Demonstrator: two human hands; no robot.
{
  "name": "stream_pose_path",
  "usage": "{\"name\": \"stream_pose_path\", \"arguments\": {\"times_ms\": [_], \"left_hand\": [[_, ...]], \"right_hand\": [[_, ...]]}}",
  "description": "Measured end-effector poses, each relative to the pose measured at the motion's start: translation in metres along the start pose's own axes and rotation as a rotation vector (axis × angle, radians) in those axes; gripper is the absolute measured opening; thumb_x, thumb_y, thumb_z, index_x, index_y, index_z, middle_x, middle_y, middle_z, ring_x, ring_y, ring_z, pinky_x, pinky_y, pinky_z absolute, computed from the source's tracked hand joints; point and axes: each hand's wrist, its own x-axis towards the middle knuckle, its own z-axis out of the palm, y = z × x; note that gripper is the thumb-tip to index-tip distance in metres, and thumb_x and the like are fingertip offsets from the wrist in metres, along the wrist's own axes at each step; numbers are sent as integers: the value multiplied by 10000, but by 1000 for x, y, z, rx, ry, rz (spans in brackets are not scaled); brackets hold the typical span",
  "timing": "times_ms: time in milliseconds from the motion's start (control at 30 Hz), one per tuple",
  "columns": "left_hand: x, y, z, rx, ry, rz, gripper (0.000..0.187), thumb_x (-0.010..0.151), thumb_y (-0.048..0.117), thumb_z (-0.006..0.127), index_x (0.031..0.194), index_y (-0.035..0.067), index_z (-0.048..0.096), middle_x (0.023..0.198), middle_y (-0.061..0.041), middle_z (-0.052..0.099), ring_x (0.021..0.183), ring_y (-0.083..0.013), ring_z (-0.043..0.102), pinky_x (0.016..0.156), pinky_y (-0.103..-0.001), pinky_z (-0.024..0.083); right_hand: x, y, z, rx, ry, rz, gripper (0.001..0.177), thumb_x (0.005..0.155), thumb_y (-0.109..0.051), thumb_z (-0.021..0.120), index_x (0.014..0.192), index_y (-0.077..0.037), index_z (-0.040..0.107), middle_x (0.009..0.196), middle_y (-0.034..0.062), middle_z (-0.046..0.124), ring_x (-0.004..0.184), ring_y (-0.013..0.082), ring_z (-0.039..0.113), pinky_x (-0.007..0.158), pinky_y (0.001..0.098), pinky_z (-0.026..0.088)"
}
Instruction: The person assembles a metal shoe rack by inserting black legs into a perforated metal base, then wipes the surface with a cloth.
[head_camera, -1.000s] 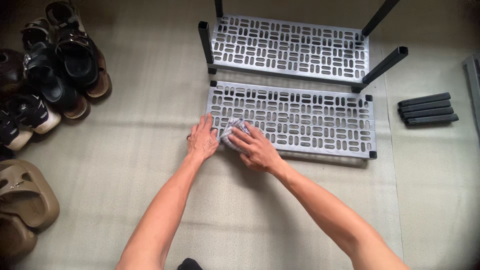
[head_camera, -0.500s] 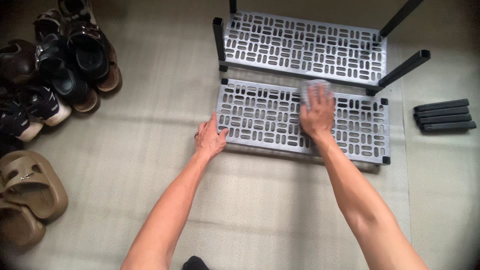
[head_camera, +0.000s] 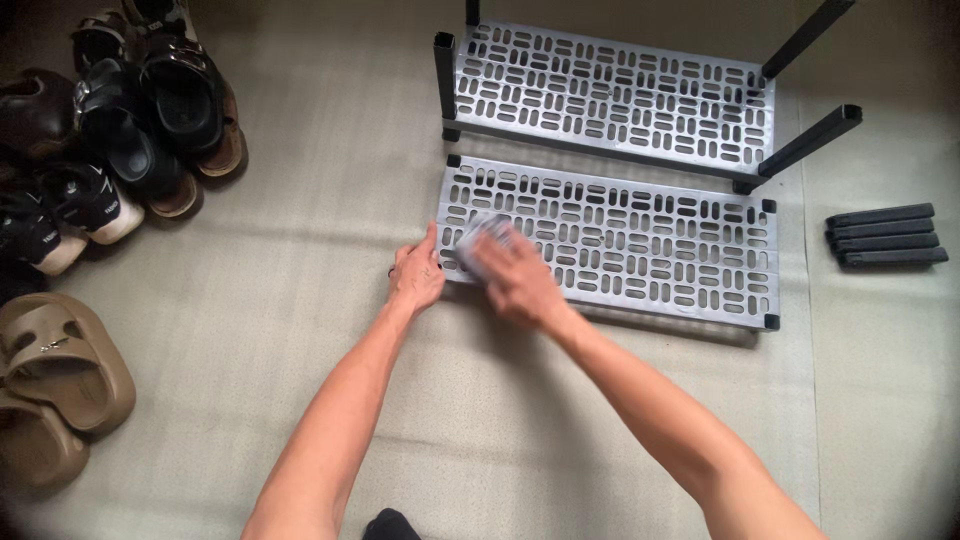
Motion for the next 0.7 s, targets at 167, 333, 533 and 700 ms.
{"name": "stream_pose_path", "arguments": {"times_ms": [167, 333, 533, 700], "left_hand": [[15, -18, 7, -7, 46, 79, 569, 998, 236, 503, 1552, 351, 438, 1287, -221, 619, 1261, -401, 538, 1089, -486, 424], [20, -20, 5, -13, 4, 67, 554, 996, 225, 490, 1533, 351, 441, 1181, -109, 706, 1207, -372, 554, 1072, -487, 420], [9, -8, -6, -23, -8, 73, 557, 1001, 228, 492, 1538, 364, 430, 1168, -104, 717, 1174, -368, 574, 1059, -497, 414], [10, -12, -11, -106, -92, -29, 574, 1016, 203, 439, 1549, 416, 452, 1142, -187, 714, 1094, -358, 685, 1018, -414, 492]], "right_hand": [[-7, -15, 0, -15, -167, -139, 780, 852, -256, 704, 1568, -223, 396, 1666, 39, 344, 1562, 341, 177, 1272, 512, 168], [-1, 30, 1, -62, -2, -89, 655, 941, -257, 673, 1557, -158, 473, 1676, 54, 352, 1585, 324, 243, 1315, 523, 178], [7, 101, -4, -146, 186, 175, 605, 938, -195, 598, 1532, -115, 521, 1659, 131, 375, 1547, 403, 324, 1306, 552, 196], [18, 126, 1, -148, 239, 541, 632, 924, -223, 608, 1533, -97, 497, 1635, 172, 399, 1480, 518, 248, 1223, 567, 205]]}}
